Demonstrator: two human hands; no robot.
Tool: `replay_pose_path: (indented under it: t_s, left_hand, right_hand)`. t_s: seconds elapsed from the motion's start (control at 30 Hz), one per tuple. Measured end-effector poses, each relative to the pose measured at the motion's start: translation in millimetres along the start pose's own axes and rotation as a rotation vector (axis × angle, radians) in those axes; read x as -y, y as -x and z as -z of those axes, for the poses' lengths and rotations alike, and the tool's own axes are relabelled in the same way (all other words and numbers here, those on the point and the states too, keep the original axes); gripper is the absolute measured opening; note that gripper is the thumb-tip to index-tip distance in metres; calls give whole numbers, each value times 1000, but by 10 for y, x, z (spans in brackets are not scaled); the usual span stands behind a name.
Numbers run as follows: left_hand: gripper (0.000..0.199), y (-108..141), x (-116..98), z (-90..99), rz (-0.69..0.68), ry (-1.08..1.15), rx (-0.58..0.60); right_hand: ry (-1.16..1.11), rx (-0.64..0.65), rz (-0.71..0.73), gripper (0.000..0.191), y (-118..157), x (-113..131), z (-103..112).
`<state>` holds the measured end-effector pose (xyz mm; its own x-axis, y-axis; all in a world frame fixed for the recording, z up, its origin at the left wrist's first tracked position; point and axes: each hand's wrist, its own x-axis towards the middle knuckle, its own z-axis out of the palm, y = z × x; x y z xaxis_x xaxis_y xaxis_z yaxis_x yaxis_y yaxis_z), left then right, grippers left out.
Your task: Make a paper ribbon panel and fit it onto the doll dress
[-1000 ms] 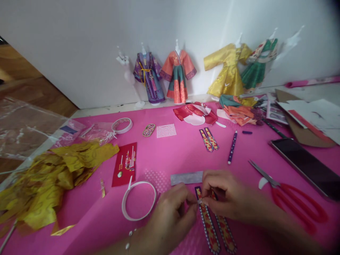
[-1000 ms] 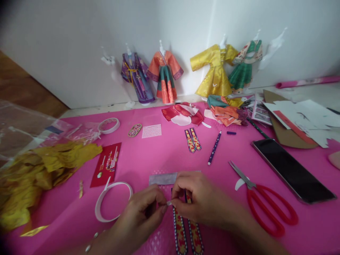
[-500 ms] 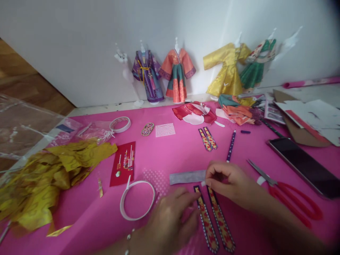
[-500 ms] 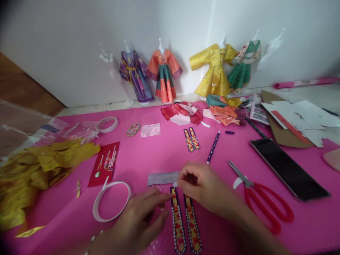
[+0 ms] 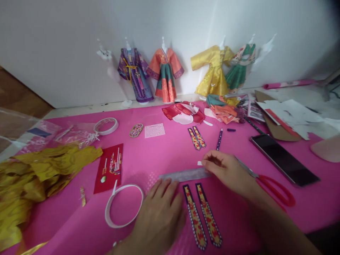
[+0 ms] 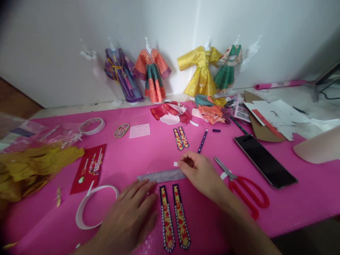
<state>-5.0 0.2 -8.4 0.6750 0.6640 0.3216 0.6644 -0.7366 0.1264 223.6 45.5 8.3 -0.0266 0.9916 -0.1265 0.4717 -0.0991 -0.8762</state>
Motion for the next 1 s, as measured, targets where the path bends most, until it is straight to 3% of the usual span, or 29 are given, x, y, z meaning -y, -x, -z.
replay_pose_path:
  t_s: [0.7, 1.0]
  left_hand:
    - [23, 46, -79, -10, 30, -53, 33]
    - [21, 8, -93, 12, 18, -51, 32]
  right_hand:
    - [88, 9, 56, 17, -13, -64, -37]
    - [6, 52, 75, 19, -14, -42, -102]
